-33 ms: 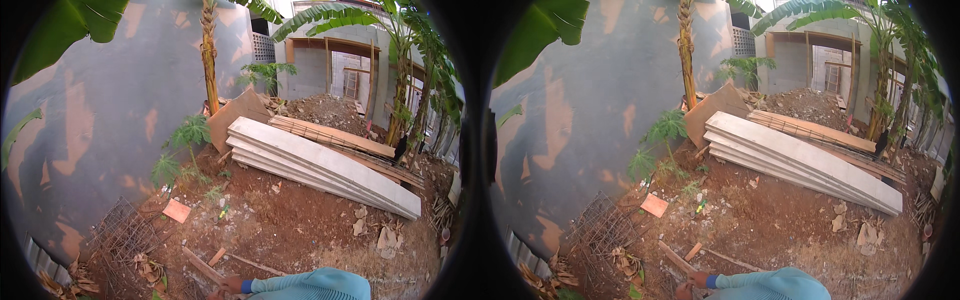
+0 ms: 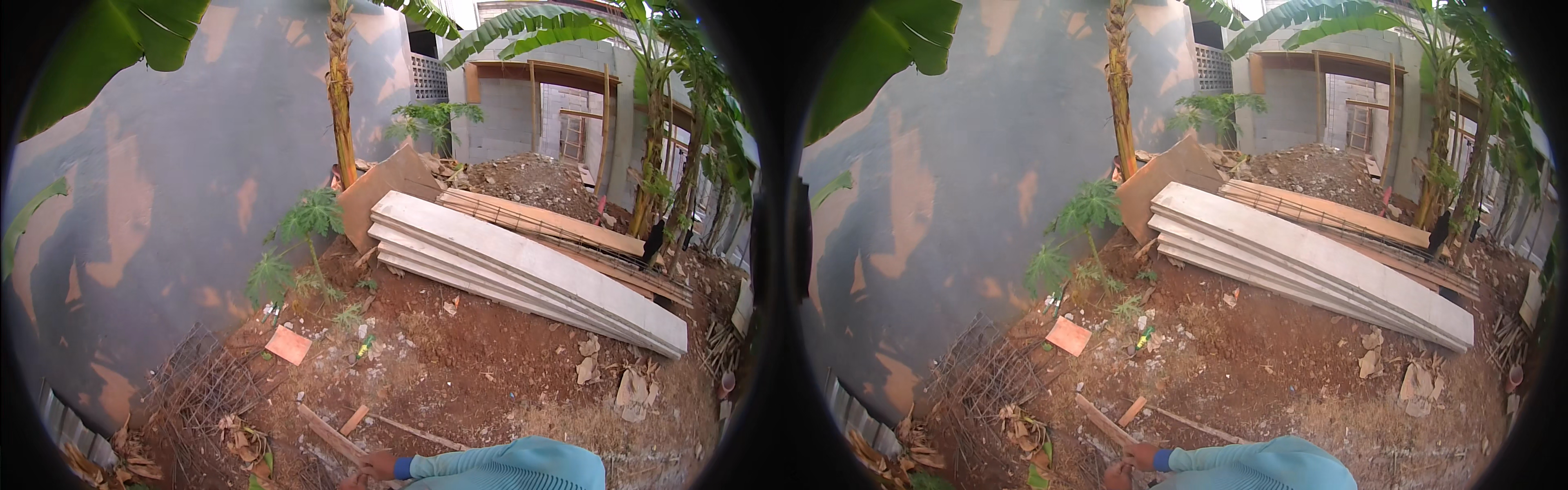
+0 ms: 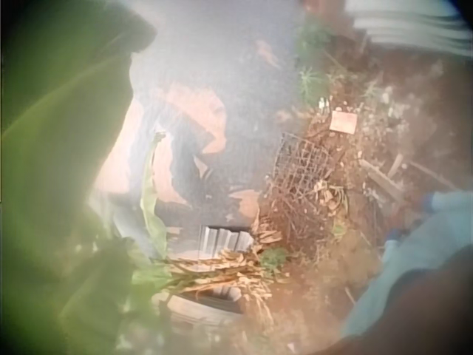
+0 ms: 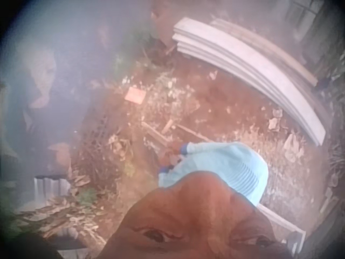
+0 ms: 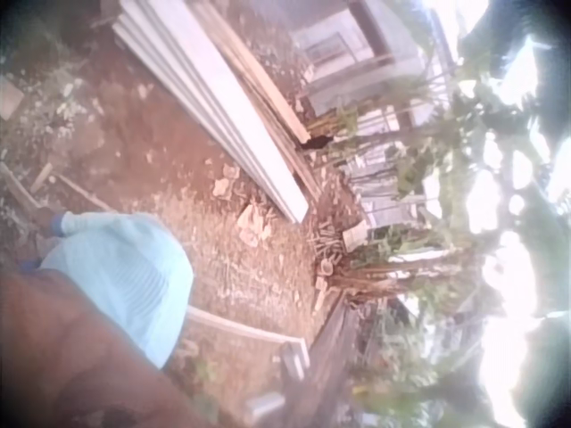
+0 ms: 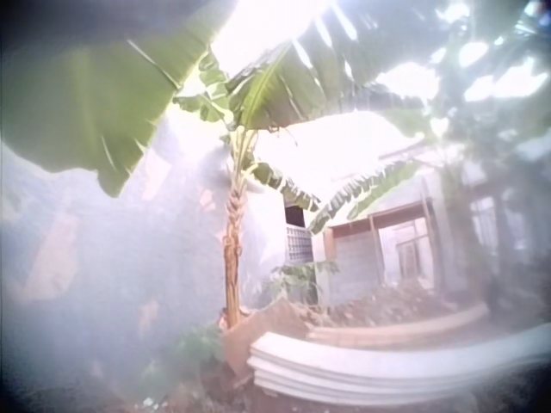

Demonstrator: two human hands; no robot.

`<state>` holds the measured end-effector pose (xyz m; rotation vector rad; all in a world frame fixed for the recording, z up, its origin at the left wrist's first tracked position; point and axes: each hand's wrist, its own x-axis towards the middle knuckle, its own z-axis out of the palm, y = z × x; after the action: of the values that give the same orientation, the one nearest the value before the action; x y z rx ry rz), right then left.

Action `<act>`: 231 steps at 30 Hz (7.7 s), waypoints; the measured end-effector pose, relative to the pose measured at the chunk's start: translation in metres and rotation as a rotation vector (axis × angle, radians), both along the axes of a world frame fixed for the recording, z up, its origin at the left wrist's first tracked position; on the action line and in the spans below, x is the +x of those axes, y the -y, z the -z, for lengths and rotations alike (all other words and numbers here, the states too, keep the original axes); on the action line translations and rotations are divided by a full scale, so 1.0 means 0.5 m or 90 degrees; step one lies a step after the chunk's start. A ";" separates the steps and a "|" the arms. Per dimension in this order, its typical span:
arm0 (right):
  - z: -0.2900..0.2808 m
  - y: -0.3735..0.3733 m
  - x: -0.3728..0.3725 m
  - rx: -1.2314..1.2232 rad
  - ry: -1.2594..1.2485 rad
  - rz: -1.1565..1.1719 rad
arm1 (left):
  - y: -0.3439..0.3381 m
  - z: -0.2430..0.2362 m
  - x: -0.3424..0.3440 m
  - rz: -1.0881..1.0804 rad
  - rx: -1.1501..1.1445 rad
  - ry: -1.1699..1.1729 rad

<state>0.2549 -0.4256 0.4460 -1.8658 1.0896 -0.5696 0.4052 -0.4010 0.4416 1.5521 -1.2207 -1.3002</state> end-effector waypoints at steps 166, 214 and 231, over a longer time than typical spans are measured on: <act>-0.354 -0.428 -0.141 0.705 -0.111 0.332 | -0.187 0.526 -0.151 1.314 -0.217 0.636; -0.158 -0.610 -0.277 0.601 -0.275 0.268 | -0.252 0.492 -0.226 0.075 0.595 0.173; 0.125 -0.739 -0.572 0.508 -0.296 0.247 | -0.340 0.615 -0.324 0.006 0.541 0.223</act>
<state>-0.0312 -0.0561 0.3833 -1.0981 1.6927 0.1246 0.2434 -0.2311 0.1339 2.4502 -0.8955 -1.7224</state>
